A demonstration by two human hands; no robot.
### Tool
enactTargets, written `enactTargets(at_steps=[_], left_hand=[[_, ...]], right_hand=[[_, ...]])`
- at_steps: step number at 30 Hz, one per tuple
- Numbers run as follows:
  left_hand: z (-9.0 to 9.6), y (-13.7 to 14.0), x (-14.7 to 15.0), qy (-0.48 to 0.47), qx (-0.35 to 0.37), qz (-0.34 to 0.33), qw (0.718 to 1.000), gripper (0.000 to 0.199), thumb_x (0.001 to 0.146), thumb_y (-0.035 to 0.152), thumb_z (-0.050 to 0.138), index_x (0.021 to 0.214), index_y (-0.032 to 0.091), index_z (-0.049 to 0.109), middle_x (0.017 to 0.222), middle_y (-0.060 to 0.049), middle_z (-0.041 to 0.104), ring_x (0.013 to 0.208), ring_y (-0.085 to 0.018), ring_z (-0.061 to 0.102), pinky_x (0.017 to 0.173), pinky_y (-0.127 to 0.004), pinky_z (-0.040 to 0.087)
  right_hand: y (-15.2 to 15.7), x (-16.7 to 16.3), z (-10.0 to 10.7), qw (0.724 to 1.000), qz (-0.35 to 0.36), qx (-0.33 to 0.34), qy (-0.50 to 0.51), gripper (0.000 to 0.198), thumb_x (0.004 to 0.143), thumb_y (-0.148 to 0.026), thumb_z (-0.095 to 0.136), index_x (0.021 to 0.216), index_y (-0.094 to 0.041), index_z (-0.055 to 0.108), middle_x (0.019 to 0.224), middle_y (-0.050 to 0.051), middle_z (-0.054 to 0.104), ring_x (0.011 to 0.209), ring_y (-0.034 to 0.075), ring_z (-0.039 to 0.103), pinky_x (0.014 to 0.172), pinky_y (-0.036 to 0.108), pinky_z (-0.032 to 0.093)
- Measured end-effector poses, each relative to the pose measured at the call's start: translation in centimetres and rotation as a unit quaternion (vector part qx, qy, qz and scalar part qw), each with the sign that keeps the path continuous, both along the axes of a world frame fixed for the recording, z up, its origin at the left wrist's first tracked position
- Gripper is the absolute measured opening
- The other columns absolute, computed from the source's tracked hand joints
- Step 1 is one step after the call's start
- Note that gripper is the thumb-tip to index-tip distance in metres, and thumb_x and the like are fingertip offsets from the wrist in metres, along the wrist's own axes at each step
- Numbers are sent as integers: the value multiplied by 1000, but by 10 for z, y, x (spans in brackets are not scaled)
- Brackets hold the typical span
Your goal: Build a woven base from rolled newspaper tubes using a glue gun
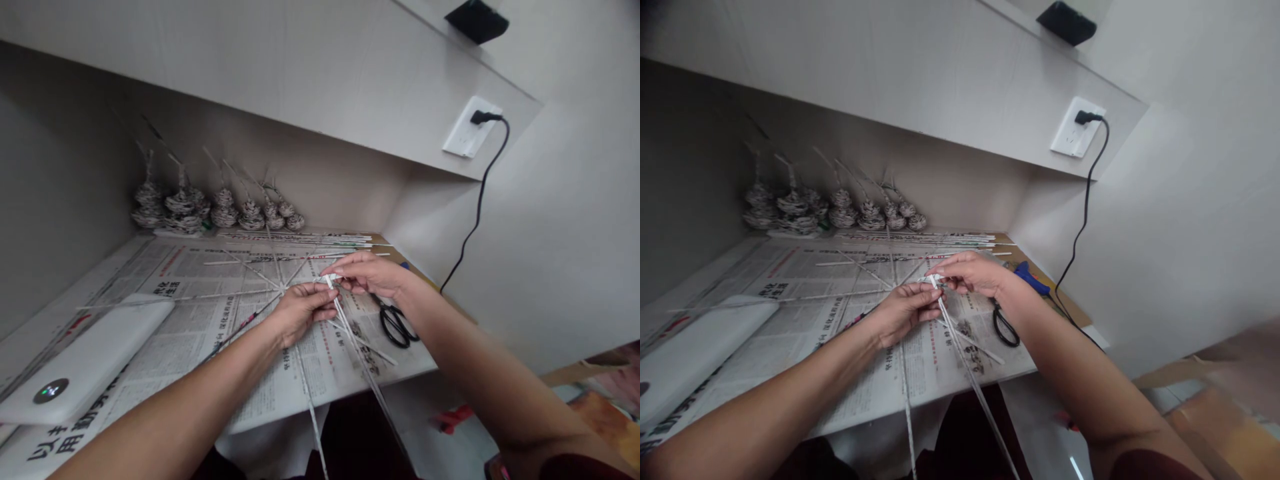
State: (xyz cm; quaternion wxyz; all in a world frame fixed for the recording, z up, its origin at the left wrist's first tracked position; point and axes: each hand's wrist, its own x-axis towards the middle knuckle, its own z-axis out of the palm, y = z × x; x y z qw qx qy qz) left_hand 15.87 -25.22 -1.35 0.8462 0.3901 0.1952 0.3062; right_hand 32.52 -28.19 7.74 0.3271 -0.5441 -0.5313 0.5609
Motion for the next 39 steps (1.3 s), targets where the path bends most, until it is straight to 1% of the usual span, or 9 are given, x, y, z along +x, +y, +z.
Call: enactTargets(at_steps=[4,5,7,9,12,23,28,35,39], left_hand=[[0,0,0,-6,3,-2,1000,20,65,21,79,80,11,69,76,-4,64,66,-9,61,64,-22,55],[0,0,0,-7,3,-4,1000,20,66,21,79,80,11,69,76,-4,65,66,-9,61,64,-22,55],[0,0,0,-8,3,-4,1000,21,66,21,78,81,11,70,77,-4,65,66,-9,61,64,-22,55],[0,0,0,-7,3,-4,1000,21,67,21,78,83,11,70,79,-4,65,67,-9,61,64,-21,55],[0,0,1,-6,5,-7,1000,22,67,21,77,85,10,70,82,-5,66,68,-9,61,64,-21,55],[-2,1,1,-6,2,-6,1000,21,65,20,79,82,10,70,80,-5,68,67,-9,63,64,-21,55],[-2,0,1,-10,6,-8,1000,22,66,20,78,85,11,70,85,-6,69,70,-9,63,63,-19,54],[-4,0,1,-11,21,-8,1000,26,67,21,77,90,11,71,92,-10,70,71,-10,63,63,-20,54],[-4,1,1,-8,20,-9,1000,24,67,21,78,88,11,71,88,-8,69,67,-9,62,61,-19,54]], right_hand=[[0,5,0,994,0,-57,97,44,87,-45,51,96,-8,71,75,10,63,61,11,53,43,19,37],[1,6,-1,991,3,-70,117,46,89,-45,47,95,-7,71,75,10,63,61,12,53,43,19,38],[2,8,-4,988,11,-73,135,36,89,-36,50,97,-8,71,74,9,63,62,11,53,44,18,39],[2,9,-8,990,17,-52,127,25,82,-22,59,101,-9,70,75,7,63,63,9,54,46,16,39],[2,9,-15,993,20,-25,111,30,74,-14,68,104,-10,69,74,5,64,63,7,53,47,15,37],[1,-5,-21,998,-54,22,22,24,68,-29,77,84,-13,69,61,-2,58,52,5,46,39,15,28],[-1,-6,-26,997,-59,44,-39,25,72,-35,73,81,-12,69,56,-2,57,46,4,42,37,17,22],[-2,-6,-32,995,-61,71,-41,28,72,-39,72,82,-13,70,59,-2,57,50,5,42,40,19,22],[-2,-8,-32,994,-76,69,-43,29,70,-40,72,79,-13,69,58,-2,56,51,6,43,40,19,23]])
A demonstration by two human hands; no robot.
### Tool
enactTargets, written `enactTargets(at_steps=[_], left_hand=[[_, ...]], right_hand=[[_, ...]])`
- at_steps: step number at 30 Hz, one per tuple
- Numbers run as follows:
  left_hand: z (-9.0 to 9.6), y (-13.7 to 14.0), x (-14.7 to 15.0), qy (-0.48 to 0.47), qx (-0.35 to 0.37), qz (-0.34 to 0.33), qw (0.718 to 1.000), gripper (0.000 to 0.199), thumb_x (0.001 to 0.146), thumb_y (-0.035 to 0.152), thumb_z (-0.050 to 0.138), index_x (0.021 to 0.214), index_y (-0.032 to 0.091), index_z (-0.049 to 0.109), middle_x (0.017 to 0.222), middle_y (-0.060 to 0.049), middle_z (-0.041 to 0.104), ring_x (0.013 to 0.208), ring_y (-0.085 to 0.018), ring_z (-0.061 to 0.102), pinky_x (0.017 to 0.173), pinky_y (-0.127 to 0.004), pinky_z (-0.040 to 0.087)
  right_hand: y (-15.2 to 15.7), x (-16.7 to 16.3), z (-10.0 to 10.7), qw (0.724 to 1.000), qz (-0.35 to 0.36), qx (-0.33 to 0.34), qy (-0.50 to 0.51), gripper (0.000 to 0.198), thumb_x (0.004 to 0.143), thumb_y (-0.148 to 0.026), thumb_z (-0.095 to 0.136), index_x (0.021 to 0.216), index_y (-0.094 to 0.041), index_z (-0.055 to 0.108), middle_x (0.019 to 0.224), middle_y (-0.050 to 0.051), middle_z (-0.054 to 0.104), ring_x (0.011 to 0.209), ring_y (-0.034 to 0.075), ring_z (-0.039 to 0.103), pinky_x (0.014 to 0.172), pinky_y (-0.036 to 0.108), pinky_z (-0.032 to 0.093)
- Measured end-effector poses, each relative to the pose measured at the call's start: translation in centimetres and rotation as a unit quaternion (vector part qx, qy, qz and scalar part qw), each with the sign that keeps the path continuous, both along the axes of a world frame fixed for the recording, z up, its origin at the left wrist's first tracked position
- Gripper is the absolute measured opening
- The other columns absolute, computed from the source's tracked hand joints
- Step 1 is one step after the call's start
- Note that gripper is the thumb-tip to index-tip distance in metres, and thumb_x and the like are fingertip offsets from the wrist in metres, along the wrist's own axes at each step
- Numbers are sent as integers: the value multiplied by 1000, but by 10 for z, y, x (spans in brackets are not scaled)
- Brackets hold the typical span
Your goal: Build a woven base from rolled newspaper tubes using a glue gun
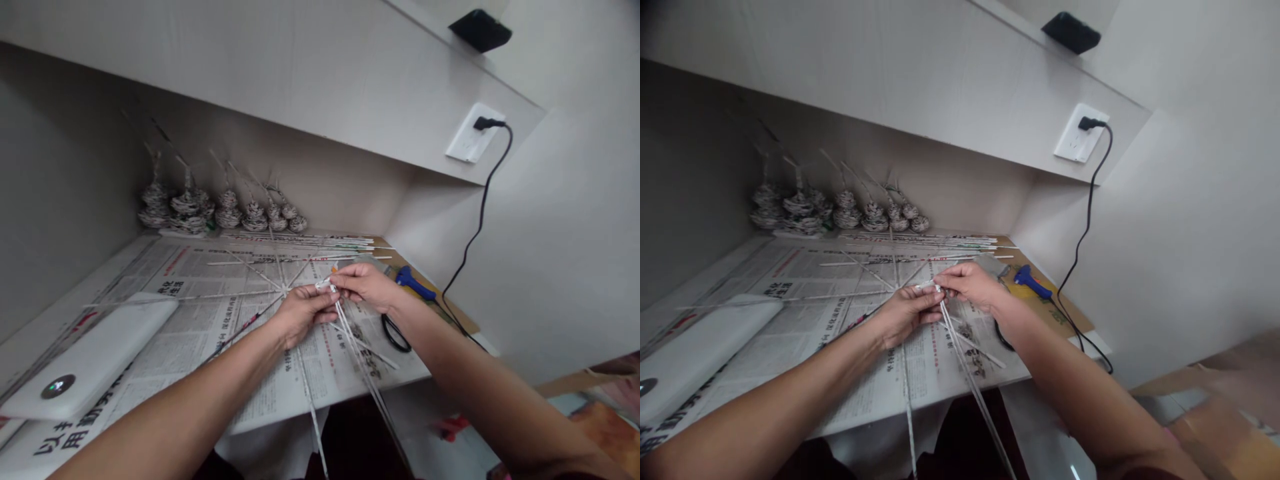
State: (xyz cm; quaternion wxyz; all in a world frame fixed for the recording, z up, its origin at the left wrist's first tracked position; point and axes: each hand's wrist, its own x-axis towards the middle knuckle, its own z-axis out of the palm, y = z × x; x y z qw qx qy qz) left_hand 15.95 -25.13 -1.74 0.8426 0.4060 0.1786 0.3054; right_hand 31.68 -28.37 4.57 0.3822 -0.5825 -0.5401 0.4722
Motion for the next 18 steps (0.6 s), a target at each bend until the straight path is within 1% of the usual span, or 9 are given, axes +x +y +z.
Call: enactTargets(at_steps=[4,8,14,18], left_hand=[[2,0,1,3,-2,7,1000,23,65,21,79,84,11,71,85,-7,69,66,-9,62,60,-20,54],[3,-1,2,8,1,11,1000,25,64,21,79,85,10,71,84,-7,69,65,-9,62,60,-19,54],[3,-3,1,8,11,15,1000,27,61,21,81,84,10,72,81,-7,69,63,-8,60,59,-19,53],[3,-3,1,9,16,33,999,30,60,22,82,86,10,71,82,-6,68,63,-8,60,58,-19,53]], right_hand=[[0,-2,0,1000,-11,-7,7,29,69,-41,73,75,-14,67,56,-2,54,49,5,43,41,19,24],[0,-5,-1,1000,-12,-2,9,29,69,-41,73,73,-14,66,53,-3,53,47,5,41,40,19,23],[-2,-8,-2,999,-37,-4,-7,28,70,-41,72,74,-15,64,53,-4,52,45,5,37,40,20,21],[-4,-9,-1,999,-45,-7,-31,29,71,-43,71,73,-16,63,50,-6,49,41,4,32,39,21,20]])
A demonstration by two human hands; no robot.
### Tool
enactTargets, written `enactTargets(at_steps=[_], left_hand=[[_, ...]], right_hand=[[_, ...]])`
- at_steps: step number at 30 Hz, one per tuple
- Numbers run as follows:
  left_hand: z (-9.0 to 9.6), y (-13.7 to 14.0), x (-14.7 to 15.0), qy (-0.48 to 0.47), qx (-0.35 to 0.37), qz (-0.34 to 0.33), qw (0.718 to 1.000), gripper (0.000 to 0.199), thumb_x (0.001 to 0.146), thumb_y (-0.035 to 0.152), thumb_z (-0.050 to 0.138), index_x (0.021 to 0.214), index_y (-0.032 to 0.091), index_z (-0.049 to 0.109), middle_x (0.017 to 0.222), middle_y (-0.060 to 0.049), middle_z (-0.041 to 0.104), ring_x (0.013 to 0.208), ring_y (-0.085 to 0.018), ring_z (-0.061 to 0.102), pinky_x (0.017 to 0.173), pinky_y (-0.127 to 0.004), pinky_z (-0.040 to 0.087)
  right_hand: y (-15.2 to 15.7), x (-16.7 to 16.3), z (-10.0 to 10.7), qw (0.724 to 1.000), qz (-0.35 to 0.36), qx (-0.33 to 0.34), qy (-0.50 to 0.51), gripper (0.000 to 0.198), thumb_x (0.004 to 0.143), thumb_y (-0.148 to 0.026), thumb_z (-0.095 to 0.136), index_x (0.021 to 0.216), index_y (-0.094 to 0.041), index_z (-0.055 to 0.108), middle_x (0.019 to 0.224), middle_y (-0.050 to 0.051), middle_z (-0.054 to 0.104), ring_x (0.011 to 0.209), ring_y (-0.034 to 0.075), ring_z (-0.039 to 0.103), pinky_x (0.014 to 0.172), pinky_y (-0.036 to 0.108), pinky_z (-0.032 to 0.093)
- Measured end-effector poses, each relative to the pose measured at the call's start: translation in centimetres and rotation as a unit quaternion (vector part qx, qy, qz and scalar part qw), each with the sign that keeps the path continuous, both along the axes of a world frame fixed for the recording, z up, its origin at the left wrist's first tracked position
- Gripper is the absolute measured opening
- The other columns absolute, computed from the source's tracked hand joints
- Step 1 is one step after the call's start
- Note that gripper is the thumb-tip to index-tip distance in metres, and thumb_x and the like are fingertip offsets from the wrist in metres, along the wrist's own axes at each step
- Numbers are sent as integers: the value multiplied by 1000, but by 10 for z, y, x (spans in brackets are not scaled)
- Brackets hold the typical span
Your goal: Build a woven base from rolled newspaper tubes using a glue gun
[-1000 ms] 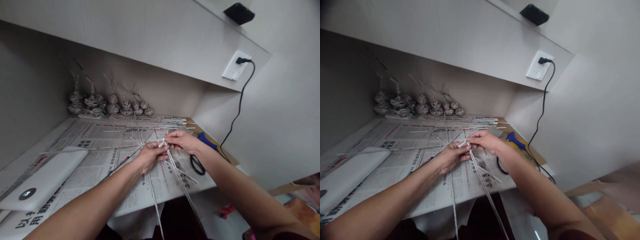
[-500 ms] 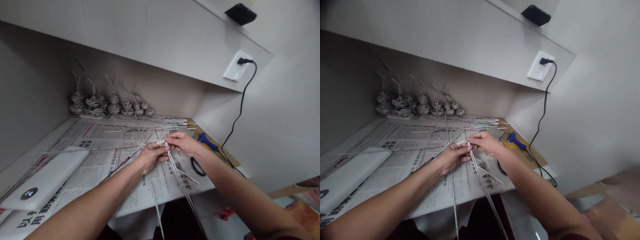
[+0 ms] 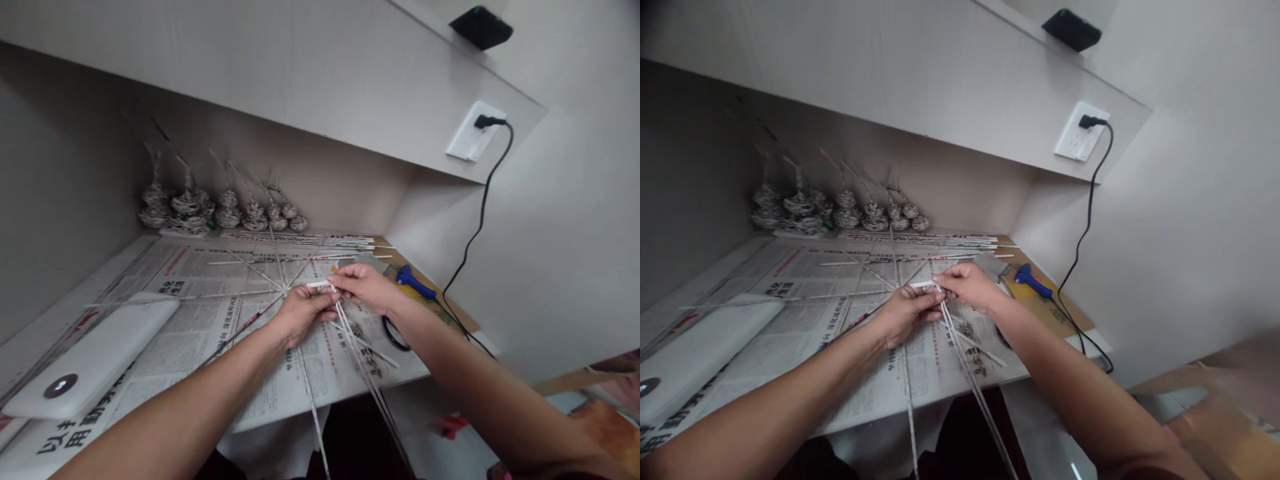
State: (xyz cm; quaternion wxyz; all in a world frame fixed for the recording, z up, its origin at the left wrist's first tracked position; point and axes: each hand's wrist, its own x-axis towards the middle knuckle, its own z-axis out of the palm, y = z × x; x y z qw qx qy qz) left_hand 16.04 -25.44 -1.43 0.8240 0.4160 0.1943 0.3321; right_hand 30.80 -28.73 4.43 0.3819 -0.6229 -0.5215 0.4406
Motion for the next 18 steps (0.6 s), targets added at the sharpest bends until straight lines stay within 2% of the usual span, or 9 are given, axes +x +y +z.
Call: enactTargets(at_steps=[7,18], left_hand=[[-1,0,1,-5,2,6,1000,31,59,21,82,85,10,71,76,-4,66,62,-8,60,57,-19,53],[1,0,1,20,4,0,1000,27,60,23,82,81,9,71,75,-4,66,60,-8,59,58,-20,53]], right_hand=[[-2,-1,4,996,7,50,-79,32,70,-47,70,66,-16,63,50,-5,52,45,6,37,45,21,27],[-1,-1,0,999,-17,28,-22,32,69,-46,72,69,-15,63,49,-5,51,40,4,33,41,21,24]])
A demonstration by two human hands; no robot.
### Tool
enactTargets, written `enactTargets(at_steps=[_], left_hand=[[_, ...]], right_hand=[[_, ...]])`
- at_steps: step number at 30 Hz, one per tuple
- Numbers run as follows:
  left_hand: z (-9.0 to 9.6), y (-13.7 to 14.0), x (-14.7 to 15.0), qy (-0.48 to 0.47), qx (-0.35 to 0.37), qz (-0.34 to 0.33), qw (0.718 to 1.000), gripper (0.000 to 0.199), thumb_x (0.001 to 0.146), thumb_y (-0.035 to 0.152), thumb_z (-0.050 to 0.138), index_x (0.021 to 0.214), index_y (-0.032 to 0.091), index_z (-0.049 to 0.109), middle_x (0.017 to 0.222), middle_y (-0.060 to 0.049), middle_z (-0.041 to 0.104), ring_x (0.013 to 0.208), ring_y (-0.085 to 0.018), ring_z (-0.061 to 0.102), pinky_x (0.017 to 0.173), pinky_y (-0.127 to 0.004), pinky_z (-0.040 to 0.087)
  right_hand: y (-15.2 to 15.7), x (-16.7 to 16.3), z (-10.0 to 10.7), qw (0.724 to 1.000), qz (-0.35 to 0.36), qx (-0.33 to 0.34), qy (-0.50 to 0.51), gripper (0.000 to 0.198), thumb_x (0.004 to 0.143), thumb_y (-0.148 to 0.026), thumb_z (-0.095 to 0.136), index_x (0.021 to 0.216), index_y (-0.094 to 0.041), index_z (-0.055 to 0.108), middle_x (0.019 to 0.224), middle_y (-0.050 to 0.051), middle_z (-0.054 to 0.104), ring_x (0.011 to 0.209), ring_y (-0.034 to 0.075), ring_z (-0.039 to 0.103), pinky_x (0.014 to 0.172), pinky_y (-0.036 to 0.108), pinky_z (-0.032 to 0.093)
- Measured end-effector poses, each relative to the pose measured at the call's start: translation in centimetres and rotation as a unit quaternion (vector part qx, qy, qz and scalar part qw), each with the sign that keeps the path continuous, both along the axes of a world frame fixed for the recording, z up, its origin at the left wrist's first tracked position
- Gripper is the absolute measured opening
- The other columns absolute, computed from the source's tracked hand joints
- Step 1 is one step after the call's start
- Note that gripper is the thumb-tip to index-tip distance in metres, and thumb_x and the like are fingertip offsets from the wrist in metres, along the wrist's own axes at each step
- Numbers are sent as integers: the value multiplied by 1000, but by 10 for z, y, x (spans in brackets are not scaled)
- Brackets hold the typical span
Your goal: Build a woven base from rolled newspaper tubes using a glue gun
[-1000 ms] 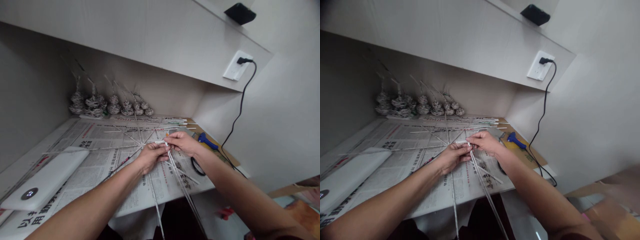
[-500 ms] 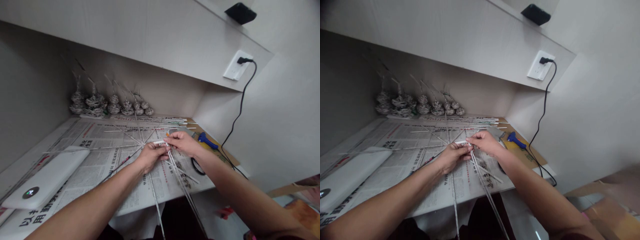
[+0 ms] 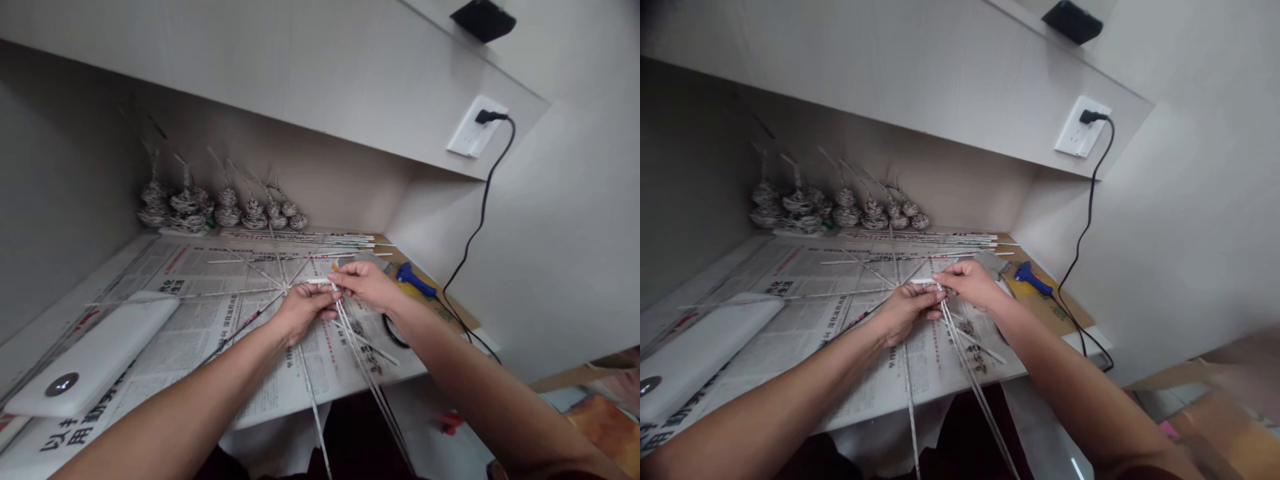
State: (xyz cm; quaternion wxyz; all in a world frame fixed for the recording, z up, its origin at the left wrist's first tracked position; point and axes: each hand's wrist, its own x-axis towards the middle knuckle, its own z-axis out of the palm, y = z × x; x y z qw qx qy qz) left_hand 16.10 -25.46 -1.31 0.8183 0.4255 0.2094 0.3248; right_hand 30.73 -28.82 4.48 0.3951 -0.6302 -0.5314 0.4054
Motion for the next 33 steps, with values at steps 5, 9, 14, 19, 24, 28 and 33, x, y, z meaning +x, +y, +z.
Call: enactTargets(at_steps=[5,9,14,19,24,28,33], left_hand=[[0,-1,0,0,-1,-2,1000,26,59,23,82,78,10,71,72,-2,64,60,-7,58,58,-20,53],[0,-2,0,1,-5,4,1000,25,58,23,83,75,10,70,72,-2,64,60,-8,58,57,-21,54],[-1,-1,1,5,-8,5,1000,26,57,22,83,75,10,69,72,-2,63,60,-8,59,57,-21,54],[-2,-2,1,10,-6,3,1000,26,58,23,83,75,9,70,72,-3,63,60,-8,59,58,-20,54],[-3,-1,1,-1,4,-3,1000,26,59,22,82,79,10,71,76,-4,64,62,-8,59,58,-20,54],[0,-1,0,4,1,-8,1000,27,60,22,81,82,9,71,81,-5,65,64,-8,59,57,-19,54],[1,-1,0,15,-4,-1,1000,26,58,22,82,77,9,70,70,-2,62,58,-7,56,56,-19,53]], right_hand=[[0,-1,0,1000,-4,-2,6,31,69,-45,72,70,-16,62,51,-5,51,42,5,35,41,21,25],[0,-3,-3,1000,-5,17,23,31,67,-44,72,69,-16,61,53,-5,53,46,6,40,45,21,30],[0,-4,-9,999,-8,50,18,29,67,-42,71,68,-16,60,56,-3,56,50,7,44,49,21,33],[0,-3,-13,998,-5,58,-7,29,70,-43,68,66,-16,58,55,-4,54,49,7,42,48,22,32],[1,0,-13,1000,-13,25,1,33,69,-48,70,69,-16,59,52,-4,51,44,6,37,42,21,27],[-2,5,-7,999,-12,-9,39,46,72,-60,62,66,-16,57,53,-3,49,43,6,38,37,20,21],[-6,6,1,998,-17,-18,56,43,70,-57,67,69,-15,59,58,-1,52,47,6,42,37,18,24]])
